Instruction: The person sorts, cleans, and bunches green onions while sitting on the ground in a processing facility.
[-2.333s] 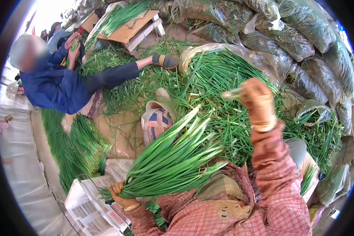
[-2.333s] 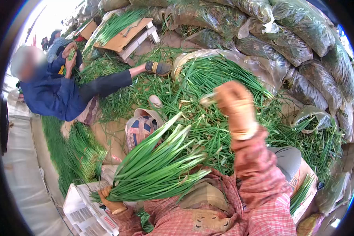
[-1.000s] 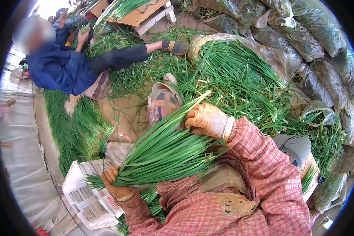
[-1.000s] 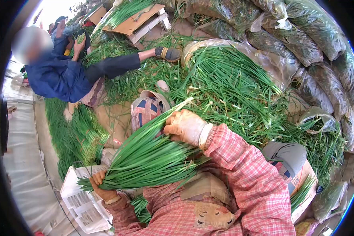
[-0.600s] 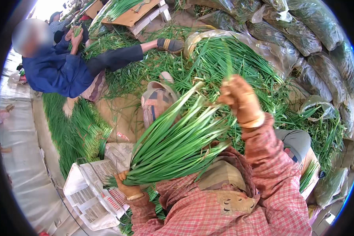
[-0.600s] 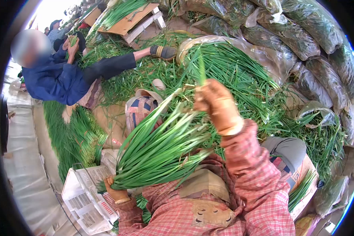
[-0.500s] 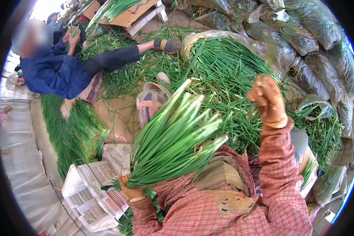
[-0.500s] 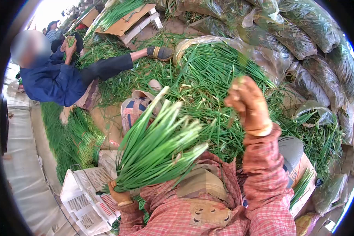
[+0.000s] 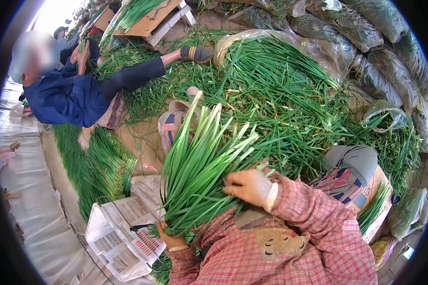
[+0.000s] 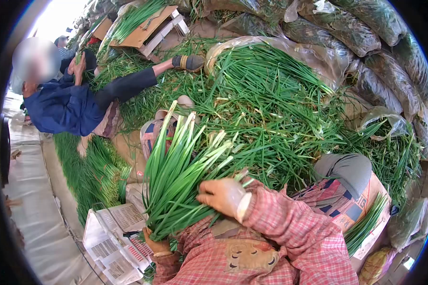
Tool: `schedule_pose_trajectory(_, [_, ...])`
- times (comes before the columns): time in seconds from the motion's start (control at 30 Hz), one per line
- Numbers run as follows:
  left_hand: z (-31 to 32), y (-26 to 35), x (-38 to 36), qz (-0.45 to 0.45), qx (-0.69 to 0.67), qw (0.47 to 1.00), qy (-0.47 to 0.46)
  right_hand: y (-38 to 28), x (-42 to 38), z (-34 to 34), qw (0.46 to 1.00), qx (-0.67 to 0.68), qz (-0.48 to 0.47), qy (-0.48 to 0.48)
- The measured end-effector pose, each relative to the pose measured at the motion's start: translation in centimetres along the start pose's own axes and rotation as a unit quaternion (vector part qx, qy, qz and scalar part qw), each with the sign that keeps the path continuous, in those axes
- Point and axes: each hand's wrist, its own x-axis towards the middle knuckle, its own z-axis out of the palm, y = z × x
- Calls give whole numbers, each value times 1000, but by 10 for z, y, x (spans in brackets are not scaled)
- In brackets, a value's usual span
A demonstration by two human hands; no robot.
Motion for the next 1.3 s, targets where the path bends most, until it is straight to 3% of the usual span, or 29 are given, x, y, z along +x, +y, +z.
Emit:
schedule_pose_trajectory(0.03, [2,0,-2,-10,-13,1000,24,-5,-9,-3,990,136,-34,-22])
schedule_pose_trajectory(0.07, [3,-4,1,8,14,997,75,-24,-18,-24,949,279,56,-131])
schedule_pose_trajectory(0.1, [-5,-5,5,2,15,999,28,-24,-31,-33,887,421,47,-186])
schedule_pose_trajectory(0.17, [-21,-2,11,-8,16,998,-66,-26,-55,-57,849,494,-36,-183])
schedule_pose_trajectory(0.2, [16,-8,0,-8,-17,999,40,-17,-65,-64,826,536,-96,-146])
schedule_pose_trajectory(0.27, [8,-10,4,-2,7,1000,26,-3,-71,-84,746,607,-242,-127])
schedule_pose_trajectory(0.33, [-7,-10,12,-5,7,1000,-9,0,-67,-112,717,609,-339,-2])
schedule_pose_trajectory(0.37, [-17,-9,17,-11,-5,999,-37,2,-69,-124,731,572,-345,140])
schedule_pose_trajectory(0.4, [-22,-8,21,-16,-17,998,-65,21,-71,-150,870,413,-187,194])
schedule_pose_trajectory(0.43, [-24,-7,24,-19,-25,997,-72,40,-65,-173,946,225,-16,234])
schedule_pose_trajectory(0.5, [-23,-8,29,-24,-39,995,-88,52,-24,-178,968,-61,17,241])
schedule_pose_trajectory(0.57, [-10,-12,34,24,28,999,11,57,24,-173,910,-340,52,230])
schedule_pose_trajectory(0.6, [-7,-13,33,49,62,995,64,54,49,-169,957,-239,-26,162])
schedule_pose_trajectory(0.63, [-9,-12,33,34,45,997,51,50,69,-158,982,-129,-101,92])
schedule_pose_trajectory(0.73, [-23,-12,50,-36,-32,999,-23,32,107,-129,981,30,2,-190])
schedule_pose_trajectory(0.77, [-18,-12,51,-35,-11,999,5,28,114,-123,952,55,32,-298])
schedule_pose_trajectory(0.8, [-14,-15,49,-35,10,999,36,24,114,-118,942,74,34,-325])
schedule_pose_trajectory(0.83, [-12,-19,46,-35,29,997,68,24,111,-119,952,70,2,-297])
schedule_pose_trajectory(0.93, [-4,-34,32,54,180,982,14,42,102,-126,972,35,-90,-214])
schedule_pose_trajectory(1.03, [-5,-38,31,34,184,981,48,34,73,-156,992,-1,21,-128])
schedule_pose_trajectory(1.13, [-22,-41,31,78,265,960,-34,55,28,-202,987,83,130,55])
schedule_pose_trajectory(1.17, [-23,-41,30,65,250,966,-24,81,14,-225,985,49,143,83])
schedule_pose_trajectory(1.2, [-21,-40,30,53,235,970,-14,114,-4,-248,965,-119,185,144])
schedule_pose_trajectory(1.23, [-19,-39,29,41,221,974,-5,138,-17,-262,912,-283,220,200])
schedule_pose_trajectory(1.3, [-7,-35,21,27,193,981,14,150,-34,-258,842,-450,182,233])
